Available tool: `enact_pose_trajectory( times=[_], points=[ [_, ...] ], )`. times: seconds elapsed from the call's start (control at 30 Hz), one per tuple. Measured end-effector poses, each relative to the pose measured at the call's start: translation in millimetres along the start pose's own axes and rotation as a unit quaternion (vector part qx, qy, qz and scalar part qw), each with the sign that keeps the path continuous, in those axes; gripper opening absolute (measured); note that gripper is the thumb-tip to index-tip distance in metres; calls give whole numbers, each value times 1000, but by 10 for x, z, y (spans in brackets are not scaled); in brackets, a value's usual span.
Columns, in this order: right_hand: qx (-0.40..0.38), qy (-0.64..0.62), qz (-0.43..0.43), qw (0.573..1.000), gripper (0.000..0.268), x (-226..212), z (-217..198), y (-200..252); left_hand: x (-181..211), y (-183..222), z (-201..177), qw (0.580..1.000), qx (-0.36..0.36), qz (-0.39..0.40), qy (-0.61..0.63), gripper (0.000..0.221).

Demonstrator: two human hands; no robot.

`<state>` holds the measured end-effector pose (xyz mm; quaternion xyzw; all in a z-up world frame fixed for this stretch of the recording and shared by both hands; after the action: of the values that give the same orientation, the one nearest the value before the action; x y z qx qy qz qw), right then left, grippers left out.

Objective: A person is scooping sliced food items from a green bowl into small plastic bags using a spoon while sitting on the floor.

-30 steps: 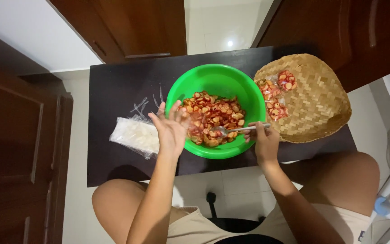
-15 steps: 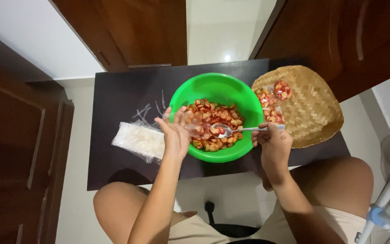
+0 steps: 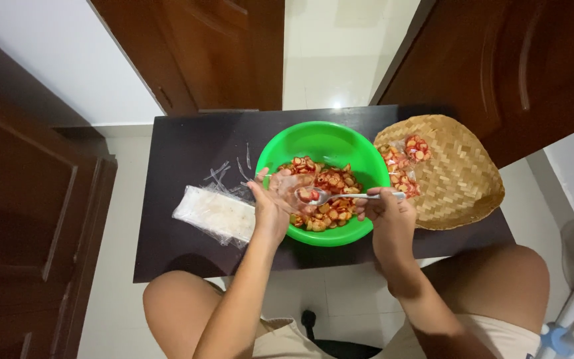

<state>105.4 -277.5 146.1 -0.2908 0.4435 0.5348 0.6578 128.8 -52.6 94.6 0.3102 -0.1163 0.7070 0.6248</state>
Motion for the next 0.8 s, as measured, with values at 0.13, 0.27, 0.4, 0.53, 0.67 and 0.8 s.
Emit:
enact_pose_trajectory(
  times=[0.13,0.27,0.4,0.53,0.67,0.8],
  points=[
    [-13,38,-11,999,24,-101,214,149,-27,36,77,1000,11,-5,-10,54],
    [-57,111,-63,990,28,-122,284,221,-118,-3,44,1000,8,-19,-7,56],
    [-72,146,-110,980,28,-205,374,284,-156,37,72,999,-13,-37,26,77],
    [-75,149,-126,978,28,-302,447,324,-314,-25,-71,996,-78,0,49,99],
    [-71,146,-121,979,29,-235,326,244,-404,-67,-61,986,-134,14,97,97],
    [-82,178,-147,970,28,-189,332,265,-212,121,148,991,-51,-100,67,78]
  ],
)
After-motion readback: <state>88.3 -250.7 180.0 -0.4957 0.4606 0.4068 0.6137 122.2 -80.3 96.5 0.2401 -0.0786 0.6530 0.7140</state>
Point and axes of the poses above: each hand's wrist, its own y-axis away from the middle knuckle, its own z-axis out of the palm, x = y × z, the point moved 3 cm from there along -y, towards the middle knuckle, and after that the axes turned 5 degrees about -y, right-handed, at the moved point
